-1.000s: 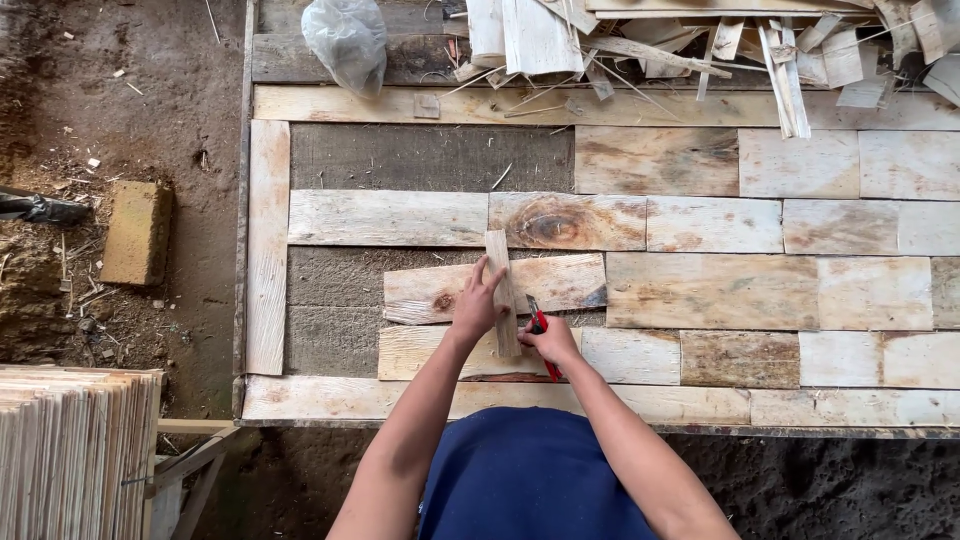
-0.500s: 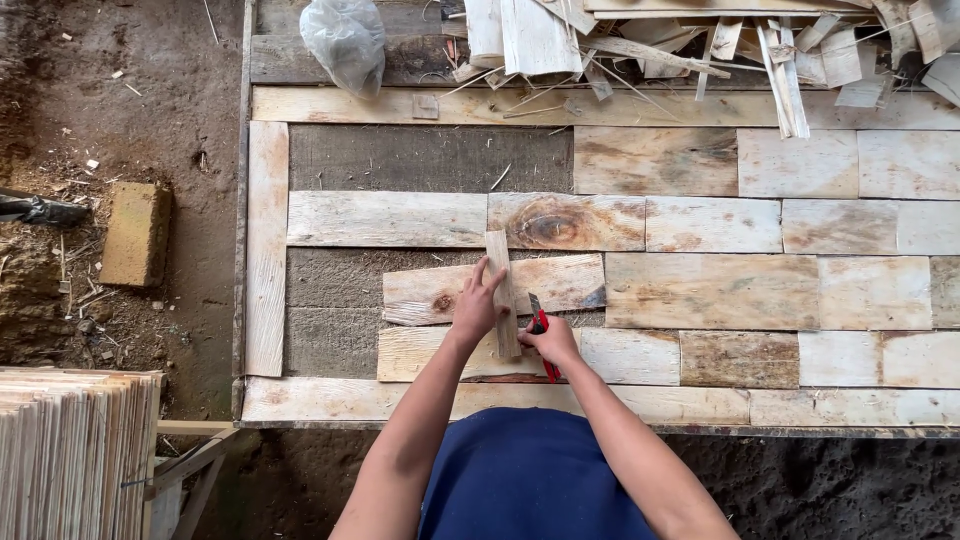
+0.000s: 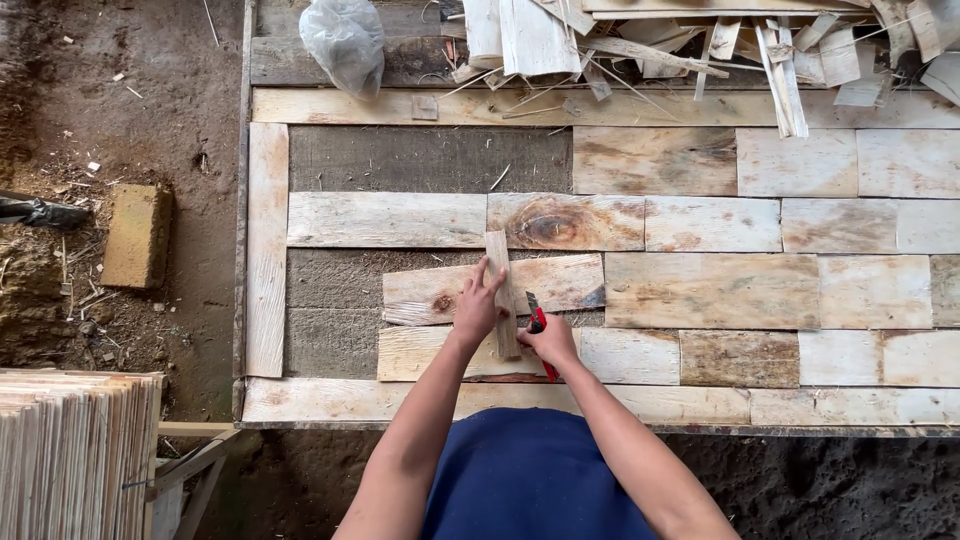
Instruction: The person uses a utility knife to cut and trim small wooden planks on a workbench. They repeatedly position the planks, score the wood, and break off pieces to fit them into a partially assembled wooden frame.
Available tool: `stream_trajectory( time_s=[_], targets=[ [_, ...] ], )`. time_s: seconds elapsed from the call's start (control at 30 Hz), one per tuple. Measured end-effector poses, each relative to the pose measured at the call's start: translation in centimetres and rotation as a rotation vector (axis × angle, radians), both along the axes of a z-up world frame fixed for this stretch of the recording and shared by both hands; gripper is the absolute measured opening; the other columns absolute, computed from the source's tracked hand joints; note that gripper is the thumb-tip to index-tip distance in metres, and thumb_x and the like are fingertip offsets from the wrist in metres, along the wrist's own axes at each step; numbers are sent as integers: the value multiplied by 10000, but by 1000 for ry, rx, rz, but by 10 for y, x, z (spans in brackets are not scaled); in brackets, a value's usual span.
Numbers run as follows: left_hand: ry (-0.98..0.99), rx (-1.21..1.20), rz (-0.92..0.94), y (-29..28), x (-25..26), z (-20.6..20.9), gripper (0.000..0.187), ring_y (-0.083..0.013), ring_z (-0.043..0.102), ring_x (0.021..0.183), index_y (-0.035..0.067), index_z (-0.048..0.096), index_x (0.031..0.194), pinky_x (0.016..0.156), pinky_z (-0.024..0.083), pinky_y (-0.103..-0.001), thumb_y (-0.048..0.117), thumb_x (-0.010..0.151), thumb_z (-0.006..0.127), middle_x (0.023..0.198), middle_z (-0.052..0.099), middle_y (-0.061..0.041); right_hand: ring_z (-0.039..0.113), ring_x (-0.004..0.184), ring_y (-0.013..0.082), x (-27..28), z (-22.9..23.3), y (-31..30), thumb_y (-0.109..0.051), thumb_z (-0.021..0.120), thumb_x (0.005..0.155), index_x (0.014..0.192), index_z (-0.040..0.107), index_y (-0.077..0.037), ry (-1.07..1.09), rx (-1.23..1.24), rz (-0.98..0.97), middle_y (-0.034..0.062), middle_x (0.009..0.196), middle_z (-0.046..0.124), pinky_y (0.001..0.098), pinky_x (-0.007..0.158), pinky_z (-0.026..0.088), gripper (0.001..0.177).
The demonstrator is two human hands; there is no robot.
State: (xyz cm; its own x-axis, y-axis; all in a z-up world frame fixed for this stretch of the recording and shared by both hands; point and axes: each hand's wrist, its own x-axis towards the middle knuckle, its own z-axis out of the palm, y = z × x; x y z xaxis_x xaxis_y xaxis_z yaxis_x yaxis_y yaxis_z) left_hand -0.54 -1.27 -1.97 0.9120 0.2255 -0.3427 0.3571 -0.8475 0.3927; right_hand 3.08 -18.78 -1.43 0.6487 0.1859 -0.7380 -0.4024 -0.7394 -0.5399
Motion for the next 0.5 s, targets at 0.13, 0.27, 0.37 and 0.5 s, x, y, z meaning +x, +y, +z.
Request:
stream_trajectory(
  time_s=[0.13, 0.27, 0.37, 0.5],
  targets=[
    [-6, -3, 5, 0, 0, -3, 843, -357, 606, 1149, 259, 513, 1496, 901, 635, -488, 265, 745, 894, 1630, 232, -99, 721, 559, 186, 0, -3, -1, -182, 872, 698, 833, 745, -134, -13, 1, -4, 44, 664, 704, 265, 561, 551, 191],
    [-3, 14, -1, -1, -1, 0, 840, -365, 607, 1146, 252, 519, 1494, 900, 632, -497, 255, 743, 895, 1631, 238, -100, 717, 547, 182, -3, 1, 1, -145, 844, 694, 830, 737, -112, -13, 13, -27, 56, 660, 700, 244, 531, 555, 176],
    [-1, 19, 2, -2, 1, -6, 848, -366, 615, 1134, 246, 527, 1488, 892, 635, -497, 264, 728, 904, 1632, 235, -95, 720, 556, 183, -2, 5, 2, -140, 839, 691, 833, 741, -108, -14, 5, -30, 62, 669, 701, 246, 533, 562, 176],
    [1, 24, 12, -2, 2, -17, 834, -374, 634, 1115, 242, 540, 1477, 884, 640, -499, 233, 728, 906, 1628, 242, -91, 727, 564, 203, 0, 2, 1, -146, 835, 683, 832, 742, -108, -15, 6, -28, 74, 675, 706, 270, 522, 566, 180]
  ],
)
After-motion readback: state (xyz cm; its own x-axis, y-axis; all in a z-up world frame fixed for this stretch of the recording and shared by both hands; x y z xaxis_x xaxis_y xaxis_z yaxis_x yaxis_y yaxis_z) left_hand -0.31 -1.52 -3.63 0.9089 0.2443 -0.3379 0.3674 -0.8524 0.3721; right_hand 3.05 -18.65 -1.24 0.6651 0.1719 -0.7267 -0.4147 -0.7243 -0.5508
